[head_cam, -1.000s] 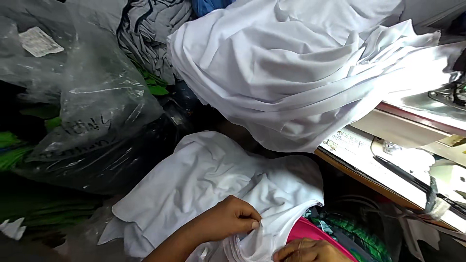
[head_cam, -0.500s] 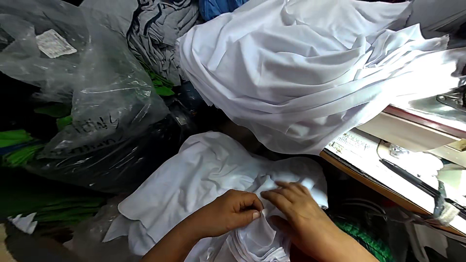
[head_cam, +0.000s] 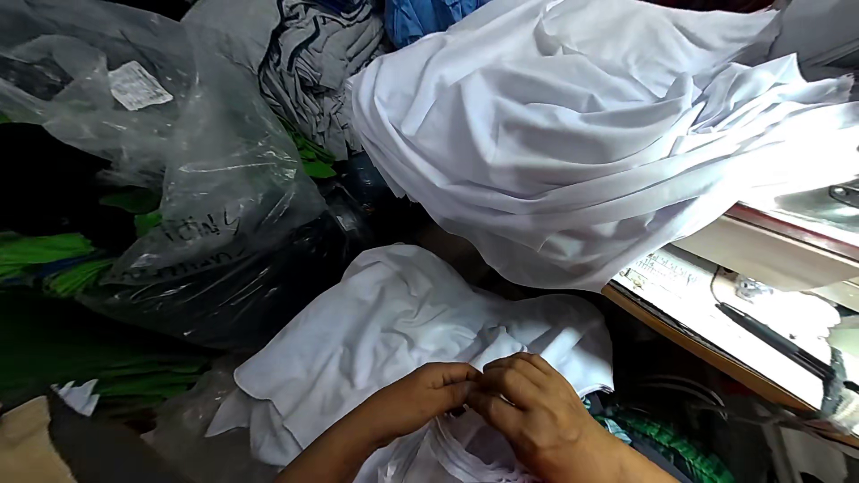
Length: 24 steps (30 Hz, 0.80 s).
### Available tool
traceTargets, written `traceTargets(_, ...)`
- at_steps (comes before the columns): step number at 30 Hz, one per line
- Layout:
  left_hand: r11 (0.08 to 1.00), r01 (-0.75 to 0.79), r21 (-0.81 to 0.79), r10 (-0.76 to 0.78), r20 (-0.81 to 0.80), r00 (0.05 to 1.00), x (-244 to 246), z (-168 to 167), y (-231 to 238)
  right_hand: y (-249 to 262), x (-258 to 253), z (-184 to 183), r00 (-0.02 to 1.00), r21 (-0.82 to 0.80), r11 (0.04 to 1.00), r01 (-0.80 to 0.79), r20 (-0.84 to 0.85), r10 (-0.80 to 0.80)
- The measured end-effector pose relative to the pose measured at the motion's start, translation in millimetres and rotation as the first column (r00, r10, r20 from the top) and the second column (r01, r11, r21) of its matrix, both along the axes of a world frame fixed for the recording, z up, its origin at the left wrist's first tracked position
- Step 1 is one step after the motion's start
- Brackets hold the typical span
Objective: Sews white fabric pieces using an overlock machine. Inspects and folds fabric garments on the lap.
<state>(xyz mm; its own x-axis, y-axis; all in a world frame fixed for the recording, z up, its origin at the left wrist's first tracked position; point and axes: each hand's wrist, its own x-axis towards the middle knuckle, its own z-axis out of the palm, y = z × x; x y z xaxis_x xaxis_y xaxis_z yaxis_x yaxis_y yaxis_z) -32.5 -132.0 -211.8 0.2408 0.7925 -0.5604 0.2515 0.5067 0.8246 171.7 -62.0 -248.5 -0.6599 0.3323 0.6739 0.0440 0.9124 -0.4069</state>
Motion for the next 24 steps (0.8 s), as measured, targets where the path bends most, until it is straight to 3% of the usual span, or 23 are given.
traceTargets(2, 0.988, 0.155, 0.029, -0.149, -0.131, 0.980, -13, 1, -2, 0, 3, -2, 0.998, -0.091, 0.994, 0.052, 0.027, -0.050)
traceTargets(4, 0.965, 0.249, 0.085, -0.227, -0.210, 0.951, -24, 4, -3, 1, 4, -1, 0.996, -0.311, 0.947, 0.075, 0.073, -0.055)
traceTargets(6, 0.944, 0.268, 0.192, -0.221, -0.236, 0.946, -23, 7, -4, 3, 4, 6, 0.993, -0.595, 0.803, 0.031, 0.109, 0.042)
traceTargets(8, 0.909, 0.281, 0.306, -0.194, -0.287, 0.938, -14, 12, -6, 4, 2, 13, 0.985, -0.741, 0.671, -0.017, 0.101, 0.137)
traceTargets(12, 0.811, 0.331, 0.482, 0.003, -0.570, 0.822, -3, 6, -14, 6, -1, 18, 0.987, -0.725, 0.688, -0.026, 0.090, 0.132)
traceTargets(15, 0.905, 0.330, 0.269, -0.057, -0.692, 0.720, -18, 12, -16, 7, 1, 16, 0.992, -0.718, 0.696, -0.008, 0.083, 0.098)
traceTargets(17, 0.947, 0.302, 0.112, -0.159, -0.652, 0.741, -25, 18, -15, 7, 2, 17, 0.993, -0.738, 0.674, 0.000, 0.077, 0.084)
traceTargets(18, 0.953, 0.279, 0.115, -0.153, -0.613, 0.775, -27, 17, -17, 7, 2, 17, 0.995, -0.748, 0.664, 0.000, 0.069, 0.077)
traceTargets(20, 0.957, 0.208, 0.203, -0.056, -0.574, 0.817, -27, 13, -21, 6, 3, 18, 0.997, -0.752, 0.660, 0.005, 0.052, 0.052)
traceTargets(24, 0.902, 0.036, 0.430, 0.242, -0.573, 0.783, -37, 13, -23, 9, 9, 13, 0.994, -0.726, 0.682, 0.093, 0.110, -0.018)
